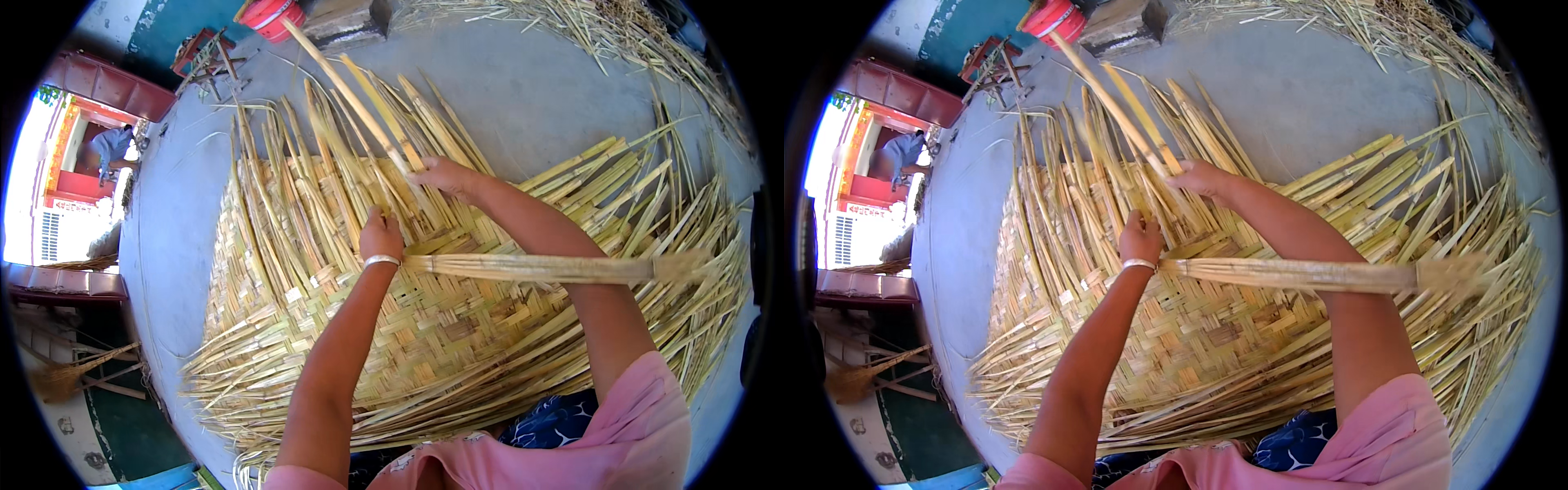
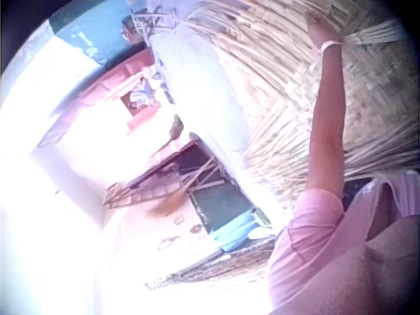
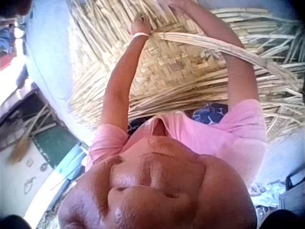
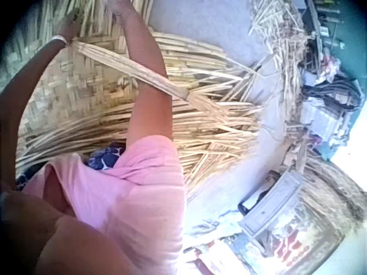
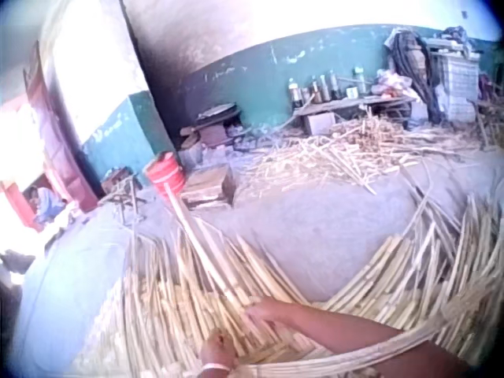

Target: The person weaves a large basket using dried palm leaves, interlacing strands by hand to form a tight pattern. The person sits on the floor and continuously adjusts the weave to maintain tension and alignment.

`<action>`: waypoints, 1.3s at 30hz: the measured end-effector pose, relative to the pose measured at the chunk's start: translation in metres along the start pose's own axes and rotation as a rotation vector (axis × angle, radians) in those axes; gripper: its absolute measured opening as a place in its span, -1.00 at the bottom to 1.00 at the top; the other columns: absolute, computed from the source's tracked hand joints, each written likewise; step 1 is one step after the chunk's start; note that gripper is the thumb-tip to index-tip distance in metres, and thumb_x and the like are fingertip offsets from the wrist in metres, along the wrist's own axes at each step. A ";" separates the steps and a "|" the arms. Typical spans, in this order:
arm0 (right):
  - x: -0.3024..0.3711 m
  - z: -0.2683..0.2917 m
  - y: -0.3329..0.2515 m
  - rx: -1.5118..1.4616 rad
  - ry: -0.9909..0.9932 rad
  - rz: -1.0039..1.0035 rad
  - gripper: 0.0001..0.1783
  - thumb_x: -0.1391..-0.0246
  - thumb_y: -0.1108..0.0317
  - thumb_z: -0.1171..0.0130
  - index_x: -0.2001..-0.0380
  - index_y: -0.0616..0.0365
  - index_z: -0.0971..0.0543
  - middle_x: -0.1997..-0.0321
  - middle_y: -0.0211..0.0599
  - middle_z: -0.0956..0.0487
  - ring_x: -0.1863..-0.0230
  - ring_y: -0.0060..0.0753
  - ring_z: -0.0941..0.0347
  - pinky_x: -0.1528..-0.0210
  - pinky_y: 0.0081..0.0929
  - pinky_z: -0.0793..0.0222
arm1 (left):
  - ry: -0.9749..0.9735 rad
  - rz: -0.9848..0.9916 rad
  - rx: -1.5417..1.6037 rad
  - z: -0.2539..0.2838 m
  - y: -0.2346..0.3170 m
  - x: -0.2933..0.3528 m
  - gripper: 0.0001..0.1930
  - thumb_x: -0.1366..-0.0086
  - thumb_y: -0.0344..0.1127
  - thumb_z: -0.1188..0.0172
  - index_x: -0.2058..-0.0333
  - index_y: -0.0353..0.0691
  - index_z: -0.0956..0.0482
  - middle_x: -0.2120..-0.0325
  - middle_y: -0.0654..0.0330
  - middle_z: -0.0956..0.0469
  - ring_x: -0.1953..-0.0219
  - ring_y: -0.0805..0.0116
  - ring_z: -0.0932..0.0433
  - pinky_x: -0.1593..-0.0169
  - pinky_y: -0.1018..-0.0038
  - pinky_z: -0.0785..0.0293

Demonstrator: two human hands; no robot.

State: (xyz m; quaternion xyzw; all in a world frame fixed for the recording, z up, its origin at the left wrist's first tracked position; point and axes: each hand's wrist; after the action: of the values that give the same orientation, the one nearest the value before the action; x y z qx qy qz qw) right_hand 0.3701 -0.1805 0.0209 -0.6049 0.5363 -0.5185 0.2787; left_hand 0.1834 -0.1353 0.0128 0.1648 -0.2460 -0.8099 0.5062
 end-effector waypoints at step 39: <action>0.162 0.027 -0.003 0.726 0.650 0.447 -0.70 -0.16 0.37 0.06 0.04 0.13 -0.46 0.29 -0.21 -0.59 0.32 -0.50 -0.56 0.31 -0.63 -0.43 | -0.813 -0.201 -0.079 0.039 0.003 -0.037 -0.66 -0.10 -0.26 -0.10 0.13 -0.20 -0.56 0.28 0.08 -0.58 0.19 0.28 -0.53 0.03 0.39 -0.40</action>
State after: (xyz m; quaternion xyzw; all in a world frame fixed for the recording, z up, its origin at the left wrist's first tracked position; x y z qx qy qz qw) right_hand 0.3779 -0.3374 0.0688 -0.1488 0.4971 -0.7591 0.3930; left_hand 0.1815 -0.0945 0.0472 -0.1647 -0.3771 -0.8632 0.2925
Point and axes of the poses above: each hand's wrist, its own x-axis away from the middle knuckle, its own z-axis out of the back of the hand, y = z × x
